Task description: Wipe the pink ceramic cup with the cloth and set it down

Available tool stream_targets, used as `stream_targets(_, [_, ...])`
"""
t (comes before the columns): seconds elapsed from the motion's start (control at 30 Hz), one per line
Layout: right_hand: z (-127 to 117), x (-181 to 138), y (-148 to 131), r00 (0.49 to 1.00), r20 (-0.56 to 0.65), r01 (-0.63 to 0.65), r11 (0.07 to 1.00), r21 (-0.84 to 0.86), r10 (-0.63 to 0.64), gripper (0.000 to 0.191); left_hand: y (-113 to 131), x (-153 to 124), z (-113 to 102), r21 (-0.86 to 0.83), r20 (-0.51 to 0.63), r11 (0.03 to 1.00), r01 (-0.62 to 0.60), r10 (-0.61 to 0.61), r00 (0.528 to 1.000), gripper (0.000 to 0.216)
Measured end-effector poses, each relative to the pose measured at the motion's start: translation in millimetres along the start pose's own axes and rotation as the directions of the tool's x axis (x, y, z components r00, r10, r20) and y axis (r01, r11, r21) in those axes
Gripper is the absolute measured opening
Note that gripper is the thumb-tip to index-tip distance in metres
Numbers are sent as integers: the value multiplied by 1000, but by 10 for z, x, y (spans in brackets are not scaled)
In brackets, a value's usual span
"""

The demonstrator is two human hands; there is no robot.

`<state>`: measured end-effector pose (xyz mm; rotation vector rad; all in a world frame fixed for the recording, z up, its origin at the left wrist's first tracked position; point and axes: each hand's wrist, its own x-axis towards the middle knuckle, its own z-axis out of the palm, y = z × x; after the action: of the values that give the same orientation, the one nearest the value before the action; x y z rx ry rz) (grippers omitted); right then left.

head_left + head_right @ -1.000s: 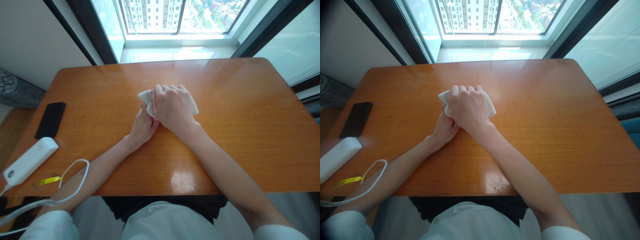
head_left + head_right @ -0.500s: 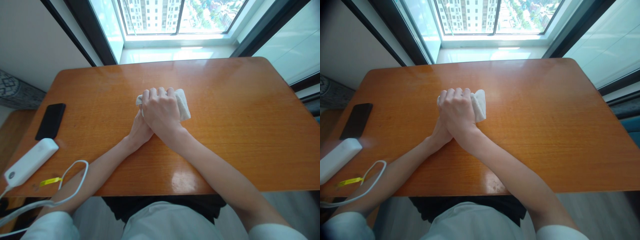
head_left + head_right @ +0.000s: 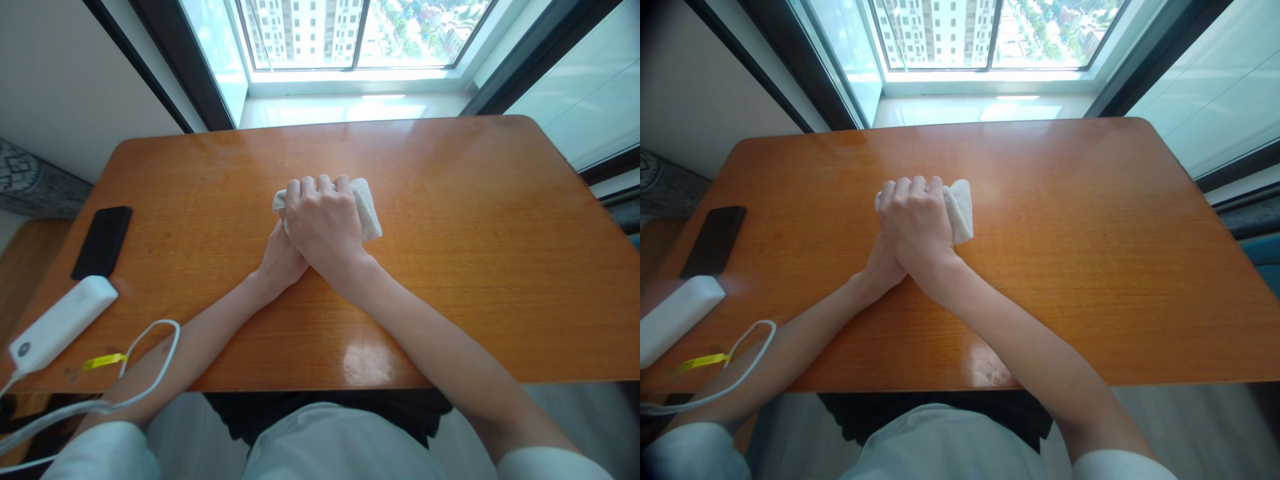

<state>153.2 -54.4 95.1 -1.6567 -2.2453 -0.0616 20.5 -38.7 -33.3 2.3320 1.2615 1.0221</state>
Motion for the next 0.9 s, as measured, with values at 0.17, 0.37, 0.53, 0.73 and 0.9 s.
stream_targets(0.17, [-8,-10,4,1000,-18,14,1000,-25,-14,27,32,23,16,11,-17,1000,2,-2,1000,28])
stream_targets(0.37, [-35,-14,-4,1000,22,18,994,-106,-15,27,120,35,-80,6,37,1000,0,0,999,29])
stream_targets(0.53, [-43,-15,-2,999,32,23,993,-115,-20,28,154,49,-109,18,41,1000,-2,1,999,27])
stream_targets(0.73, [-23,-10,37,999,32,35,996,-80,-33,25,156,43,-101,22,49,1000,0,-1,999,26])
stream_targets(0.9, [-61,2,94,998,12,56,998,-41,-55,31,157,52,-76,19,37,1000,-5,5,999,24])
